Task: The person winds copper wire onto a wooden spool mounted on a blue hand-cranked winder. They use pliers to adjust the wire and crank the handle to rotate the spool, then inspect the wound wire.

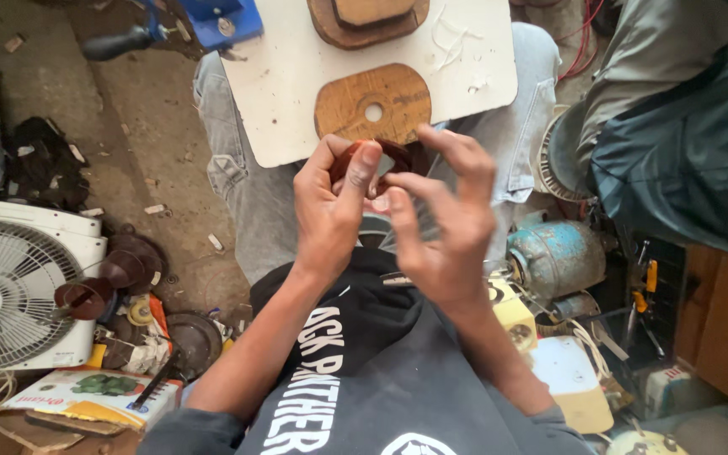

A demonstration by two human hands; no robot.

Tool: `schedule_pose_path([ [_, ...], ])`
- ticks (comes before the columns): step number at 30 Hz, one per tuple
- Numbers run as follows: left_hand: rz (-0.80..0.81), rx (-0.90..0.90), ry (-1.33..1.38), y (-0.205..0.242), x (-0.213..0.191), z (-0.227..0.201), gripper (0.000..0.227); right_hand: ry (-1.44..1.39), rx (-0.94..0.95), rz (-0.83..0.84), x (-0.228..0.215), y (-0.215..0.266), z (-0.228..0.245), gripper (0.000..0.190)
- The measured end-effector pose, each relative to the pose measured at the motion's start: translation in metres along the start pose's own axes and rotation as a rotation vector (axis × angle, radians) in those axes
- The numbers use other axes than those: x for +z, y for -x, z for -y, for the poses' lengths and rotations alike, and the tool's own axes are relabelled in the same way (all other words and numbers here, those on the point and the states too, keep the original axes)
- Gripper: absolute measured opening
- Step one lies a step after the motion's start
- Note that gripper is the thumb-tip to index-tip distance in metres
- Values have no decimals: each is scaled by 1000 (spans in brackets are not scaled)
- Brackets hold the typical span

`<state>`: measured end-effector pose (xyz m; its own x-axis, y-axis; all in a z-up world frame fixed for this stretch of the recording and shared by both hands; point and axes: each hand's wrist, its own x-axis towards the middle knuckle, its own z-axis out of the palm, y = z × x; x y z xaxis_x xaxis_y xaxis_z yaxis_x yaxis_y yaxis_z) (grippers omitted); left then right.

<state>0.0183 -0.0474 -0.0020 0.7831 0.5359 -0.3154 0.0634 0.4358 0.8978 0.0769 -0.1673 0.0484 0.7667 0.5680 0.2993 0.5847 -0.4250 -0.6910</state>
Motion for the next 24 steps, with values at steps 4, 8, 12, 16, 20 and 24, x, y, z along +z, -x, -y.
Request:
schedule_pose_path([
  [4, -30, -96, 93, 6, 8, 8, 26, -11, 74, 53, 18, 6, -7, 13],
  [8, 3, -34, 116, 9, 2, 10, 26, -98, 118, 100, 22, 7, -12, 6],
  [12, 105, -9, 95, 14, -3, 24, 23, -184, 108, 122, 6, 11, -23, 6],
  [16, 222, -59, -60, 13, -13, 21, 18, -99, 0, 136, -10, 4, -34, 9],
  [20, 392, -32, -307, 5, -18, 4, 14, -394, 178, 245, -21, 5, -43, 4],
  [24, 599, 312, -431, -5, -25, -9, 22, -771, 338, 396, -28, 8, -53, 11],
])
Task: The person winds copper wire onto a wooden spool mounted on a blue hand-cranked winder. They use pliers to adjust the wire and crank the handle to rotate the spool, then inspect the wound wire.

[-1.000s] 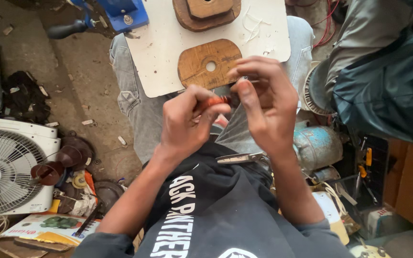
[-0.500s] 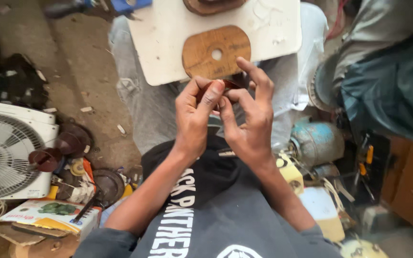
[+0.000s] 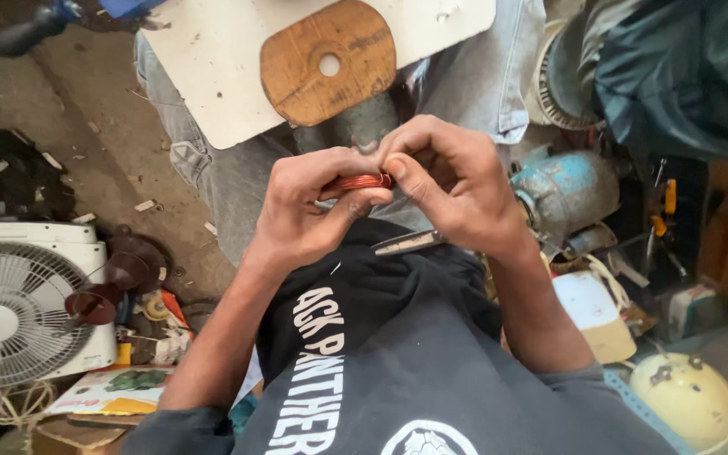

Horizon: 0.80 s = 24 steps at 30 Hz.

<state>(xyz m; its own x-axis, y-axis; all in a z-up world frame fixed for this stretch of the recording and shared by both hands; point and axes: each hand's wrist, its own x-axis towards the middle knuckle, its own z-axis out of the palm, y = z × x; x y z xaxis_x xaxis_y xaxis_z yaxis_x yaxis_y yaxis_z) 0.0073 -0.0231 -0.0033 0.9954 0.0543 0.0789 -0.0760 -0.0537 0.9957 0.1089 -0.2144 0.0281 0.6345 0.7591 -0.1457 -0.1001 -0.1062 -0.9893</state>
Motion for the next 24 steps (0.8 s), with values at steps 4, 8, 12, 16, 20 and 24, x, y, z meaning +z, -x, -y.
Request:
schedule_pose_path([
  [4, 28, 91, -230, 2, 0, 1, 32, -109, 128, 35, -8, 4, -10, 14],
  [8, -42, 154, -226, -3, 6, -4, 38, -336, 255, 98, -9, -7, -14, 14],
  [12, -14, 333, -296, -4, 4, -6, 36, -358, 321, 206, -11, -18, -19, 16],
  [16, -66, 257, -285, 8, 5, 2, 32, -240, 320, 194, -12, -19, -34, 17],
  [20, -223, 90, -233, 16, 15, 5, 19, -111, 195, -84, 6, -21, -33, 17],
  [24, -472, -81, -259, 6, 25, 9, 13, 425, -257, -406, 26, -18, -5, 21],
])
